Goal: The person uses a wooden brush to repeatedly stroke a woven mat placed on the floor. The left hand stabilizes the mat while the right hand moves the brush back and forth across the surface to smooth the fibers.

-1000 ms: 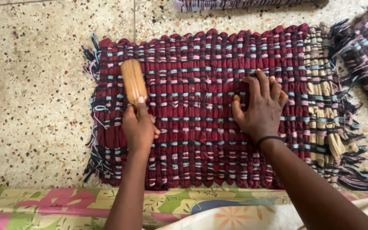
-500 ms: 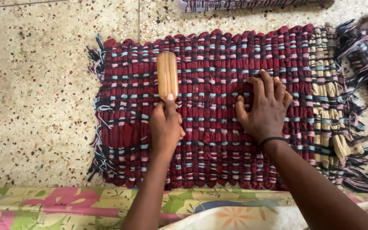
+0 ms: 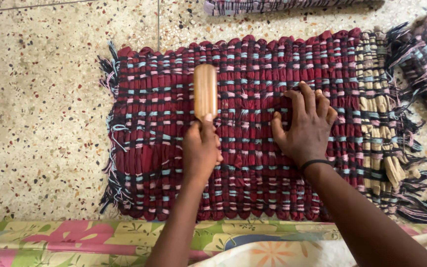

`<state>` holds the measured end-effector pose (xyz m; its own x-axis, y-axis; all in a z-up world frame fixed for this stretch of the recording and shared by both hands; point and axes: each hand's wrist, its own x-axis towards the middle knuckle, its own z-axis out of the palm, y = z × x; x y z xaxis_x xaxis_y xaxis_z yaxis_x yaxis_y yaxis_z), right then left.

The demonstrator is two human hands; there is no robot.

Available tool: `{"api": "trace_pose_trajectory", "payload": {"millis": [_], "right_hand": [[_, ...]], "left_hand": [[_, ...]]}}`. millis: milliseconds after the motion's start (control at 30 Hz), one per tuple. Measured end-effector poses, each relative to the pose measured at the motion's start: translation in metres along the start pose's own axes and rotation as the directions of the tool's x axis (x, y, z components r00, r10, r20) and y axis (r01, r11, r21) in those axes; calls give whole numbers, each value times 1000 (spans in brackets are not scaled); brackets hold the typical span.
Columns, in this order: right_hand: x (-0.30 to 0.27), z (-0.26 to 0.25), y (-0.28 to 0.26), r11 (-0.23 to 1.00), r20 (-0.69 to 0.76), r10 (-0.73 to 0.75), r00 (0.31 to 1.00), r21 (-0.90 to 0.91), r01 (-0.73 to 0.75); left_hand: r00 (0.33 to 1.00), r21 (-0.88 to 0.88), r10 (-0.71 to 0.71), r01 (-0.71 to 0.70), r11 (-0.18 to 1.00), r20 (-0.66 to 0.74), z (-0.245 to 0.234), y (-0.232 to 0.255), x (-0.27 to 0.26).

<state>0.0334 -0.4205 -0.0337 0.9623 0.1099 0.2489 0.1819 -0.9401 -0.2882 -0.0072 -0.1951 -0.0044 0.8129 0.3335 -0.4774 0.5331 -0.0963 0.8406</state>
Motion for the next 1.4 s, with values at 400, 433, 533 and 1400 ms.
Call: {"api": "trace_pose_trajectory", "payload": {"millis": [400, 433, 533, 1400], "right_hand": [[0, 1, 0, 1000, 7, 11, 1000, -11, -11], [0, 1, 1, 1000, 5, 11, 1000, -12, -11], [-1, 2, 1, 1000, 7, 10, 1000, -10, -10], [-1, -2, -1, 999, -52, -36, 998, -17, 35]], "left_hand": [[979, -47, -108, 118, 992, 171, 10, 12, 4], [975, -42, -103, 114, 993, 196, 14, 11, 2], [964, -90, -11, 36, 995, 267, 21, 9, -1], [974, 301, 166, -207, 931, 156, 48, 26, -42]]}}
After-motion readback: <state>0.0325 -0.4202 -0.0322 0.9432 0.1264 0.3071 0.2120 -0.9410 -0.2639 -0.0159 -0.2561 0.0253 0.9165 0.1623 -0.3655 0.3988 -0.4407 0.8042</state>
